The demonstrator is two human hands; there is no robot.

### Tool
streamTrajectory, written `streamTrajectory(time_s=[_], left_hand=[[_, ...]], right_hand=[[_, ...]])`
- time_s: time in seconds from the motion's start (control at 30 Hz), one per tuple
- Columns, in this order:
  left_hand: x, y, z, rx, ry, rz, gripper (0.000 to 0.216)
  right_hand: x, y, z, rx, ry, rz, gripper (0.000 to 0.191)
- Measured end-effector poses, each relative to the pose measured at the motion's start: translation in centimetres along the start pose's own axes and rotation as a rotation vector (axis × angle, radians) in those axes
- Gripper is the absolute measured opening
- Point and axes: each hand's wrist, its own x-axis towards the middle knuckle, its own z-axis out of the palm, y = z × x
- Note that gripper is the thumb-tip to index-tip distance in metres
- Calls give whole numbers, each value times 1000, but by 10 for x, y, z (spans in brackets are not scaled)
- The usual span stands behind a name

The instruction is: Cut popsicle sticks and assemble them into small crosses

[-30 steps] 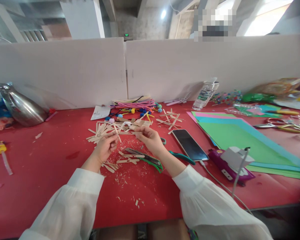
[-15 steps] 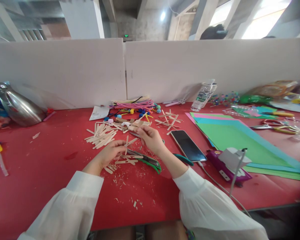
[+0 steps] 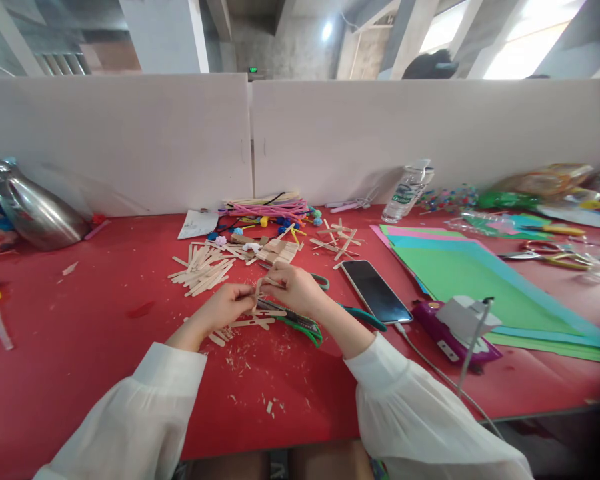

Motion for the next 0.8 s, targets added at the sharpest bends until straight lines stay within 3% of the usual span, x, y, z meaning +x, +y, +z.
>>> streamTrajectory(time_s=[0.23,0.37,0.6,0.8], left_hand=[[-2,3,7,-207,-74,-80,21],[-1,5,8,-241,14,-31,23],[2,7,-1,-237,264,78,37],[5,-2,8,-9,255,89,38]], right_hand=[[0,3,1,-19,-92,103,12],[1,5,3,143,-74,138,13],[6,9,10,591,86,293,19],[5,-1,17,776,199,342,23]])
